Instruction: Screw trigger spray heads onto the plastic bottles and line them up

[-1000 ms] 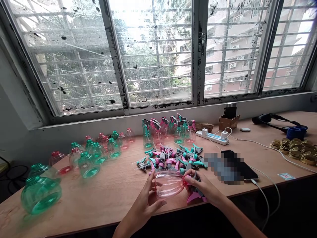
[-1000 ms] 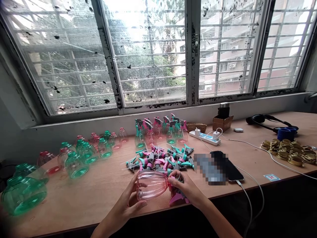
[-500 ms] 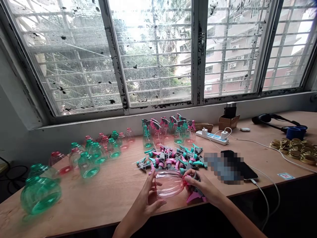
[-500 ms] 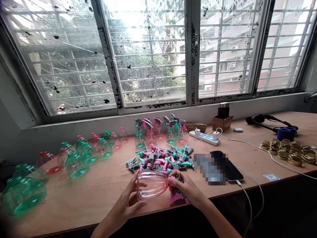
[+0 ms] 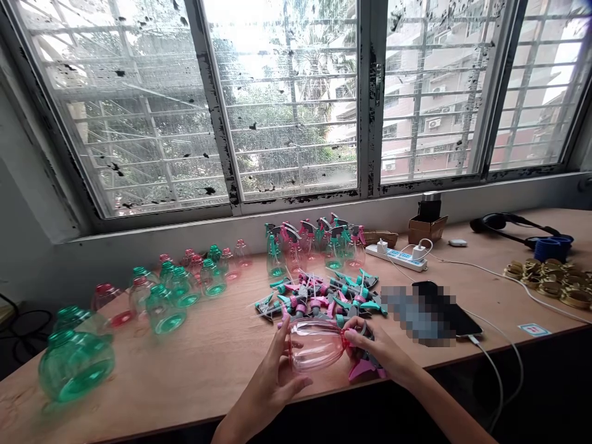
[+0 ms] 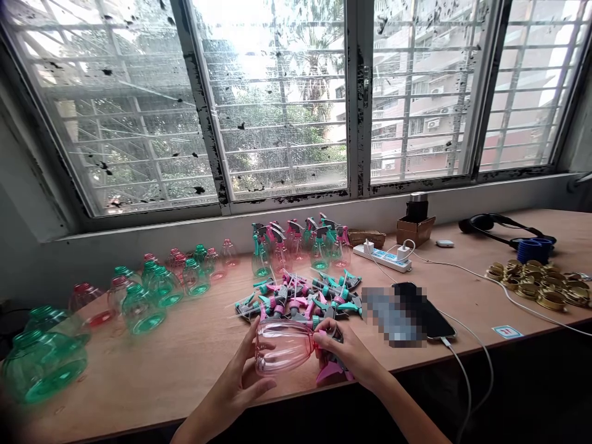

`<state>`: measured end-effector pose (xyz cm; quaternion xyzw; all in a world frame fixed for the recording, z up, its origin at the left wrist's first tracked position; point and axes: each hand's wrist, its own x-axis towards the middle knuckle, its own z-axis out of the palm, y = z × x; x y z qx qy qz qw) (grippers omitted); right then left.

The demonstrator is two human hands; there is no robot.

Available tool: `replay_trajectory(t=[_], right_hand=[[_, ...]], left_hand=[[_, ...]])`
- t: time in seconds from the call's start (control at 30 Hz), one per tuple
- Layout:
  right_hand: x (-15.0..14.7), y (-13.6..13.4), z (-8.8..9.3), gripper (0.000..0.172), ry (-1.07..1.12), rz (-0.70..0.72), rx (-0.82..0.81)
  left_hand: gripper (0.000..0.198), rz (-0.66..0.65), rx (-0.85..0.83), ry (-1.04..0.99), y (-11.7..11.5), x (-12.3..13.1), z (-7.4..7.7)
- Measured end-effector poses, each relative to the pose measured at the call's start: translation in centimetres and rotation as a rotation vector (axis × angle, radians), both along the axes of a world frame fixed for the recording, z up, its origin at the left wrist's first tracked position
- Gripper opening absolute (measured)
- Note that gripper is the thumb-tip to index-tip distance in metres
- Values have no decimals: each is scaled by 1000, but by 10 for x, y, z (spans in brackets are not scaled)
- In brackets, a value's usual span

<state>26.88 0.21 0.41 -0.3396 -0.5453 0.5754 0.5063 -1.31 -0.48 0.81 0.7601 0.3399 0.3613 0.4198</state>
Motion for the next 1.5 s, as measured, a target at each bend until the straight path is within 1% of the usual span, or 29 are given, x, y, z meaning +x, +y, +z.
replay_trajectory(t=[0.1, 0.33, 0.57, 0.77, 0.87, 0.97, 1.1, 1.17, 1.33, 1.5], right_hand=[[0, 1, -2, 41, 7, -3, 3], [0, 1, -2, 40, 10, -2, 1], [0, 1, -1, 40, 15, 6, -9], [1, 1, -3, 38, 19, 5, -10], [1, 1, -4, 37, 11, 8, 1], [1, 2, -2, 37, 6, 4, 11], [0, 2, -1, 37, 0, 6, 18], [0, 1, 0, 37, -4, 9, 17], [0, 0, 1, 38, -5, 10, 10], [0, 0, 0, 40, -3, 5, 7]], left_hand=[[100, -13, -35, -27, -1, 1, 1], [99, -17, -83, -54, -2, 3, 6], [96, -16, -30, -41, -1, 2, 5], [95, -31, -9, -62, 4, 2, 1], [95, -14, 37, -44, 5, 1, -1], [89, 18, 87, -1, 4, 0, -1], [82, 37, 83, 31, 1, 0, 1], [85, 33, 80, 30, 1, 0, 1], [100, 13, 68, 1, 3, 1, -1], [97, 11, 21, -3, 3, 0, -1]])
